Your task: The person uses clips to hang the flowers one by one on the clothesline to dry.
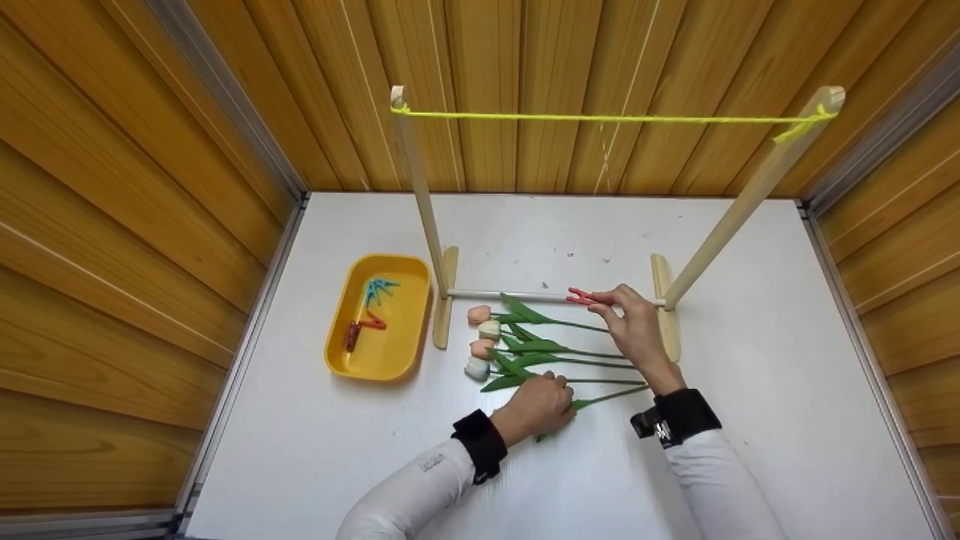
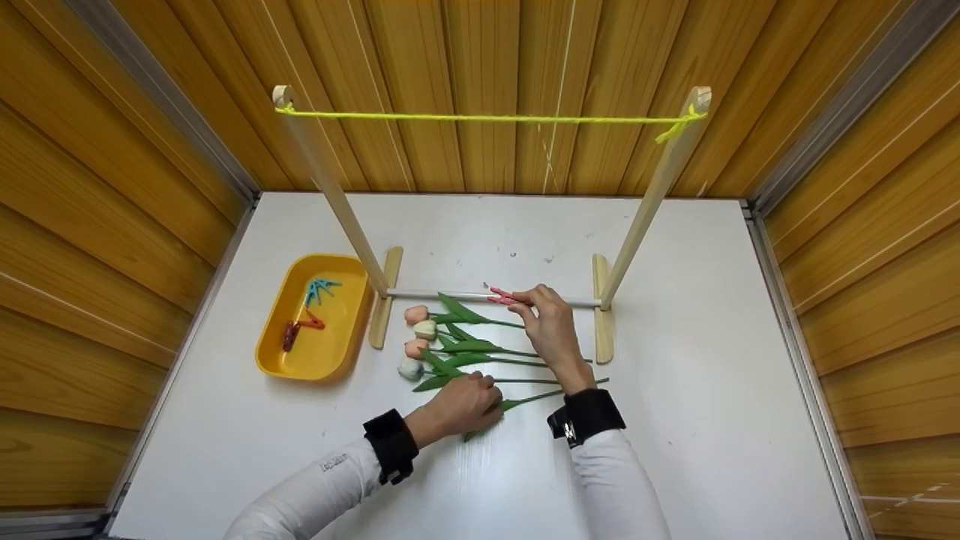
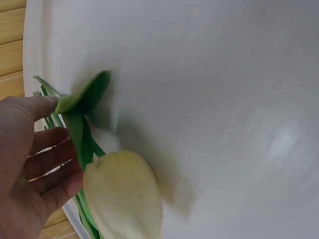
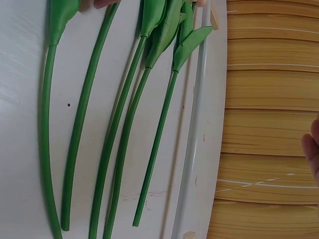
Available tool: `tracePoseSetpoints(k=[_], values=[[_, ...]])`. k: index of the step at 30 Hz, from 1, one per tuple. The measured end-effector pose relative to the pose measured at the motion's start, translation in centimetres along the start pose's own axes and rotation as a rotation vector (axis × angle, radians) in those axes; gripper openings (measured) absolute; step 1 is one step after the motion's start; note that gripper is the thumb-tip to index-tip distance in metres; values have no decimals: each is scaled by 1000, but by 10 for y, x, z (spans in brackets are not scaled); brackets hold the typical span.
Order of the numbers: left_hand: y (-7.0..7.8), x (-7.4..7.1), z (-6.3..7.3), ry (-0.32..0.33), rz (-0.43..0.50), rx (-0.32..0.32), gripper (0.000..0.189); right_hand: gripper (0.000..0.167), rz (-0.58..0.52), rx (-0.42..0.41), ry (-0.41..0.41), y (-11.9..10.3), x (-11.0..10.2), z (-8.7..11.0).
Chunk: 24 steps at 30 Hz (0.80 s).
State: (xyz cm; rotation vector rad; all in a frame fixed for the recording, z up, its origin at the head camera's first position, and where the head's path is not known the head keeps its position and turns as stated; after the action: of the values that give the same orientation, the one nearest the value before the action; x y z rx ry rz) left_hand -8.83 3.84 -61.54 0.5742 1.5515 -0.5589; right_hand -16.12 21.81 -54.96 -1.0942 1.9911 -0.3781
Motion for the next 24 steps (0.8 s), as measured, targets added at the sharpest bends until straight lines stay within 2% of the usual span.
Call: tracePoseSetpoints(k=[4, 7, 13, 24], values=[[7, 2, -3, -46, 15, -25, 24, 18, -16, 1, -2, 1, -1, 1], [10, 3, -5, -51, 3, -24, 23, 18, -23, 0, -2, 2, 0, 3], [13, 5, -3, -24, -19, -13, 10, 19, -25, -22, 1, 3, 0, 4], [18, 7, -2, 13, 2, -74, 4, 18, -13, -14, -14, 3, -1, 6]])
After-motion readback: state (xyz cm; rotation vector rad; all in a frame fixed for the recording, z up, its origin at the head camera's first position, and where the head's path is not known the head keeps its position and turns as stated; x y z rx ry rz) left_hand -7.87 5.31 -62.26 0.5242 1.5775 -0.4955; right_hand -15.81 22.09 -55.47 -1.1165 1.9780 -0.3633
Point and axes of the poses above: each hand's wrist, its own z-axis away from the middle knuckle, its own x-axis out of the palm, y = z × x, the point moved 1 cm from there along -z, towards the middle knuckle, and after that the axes turned 8 degrees about -x, right-handed, at the moved point
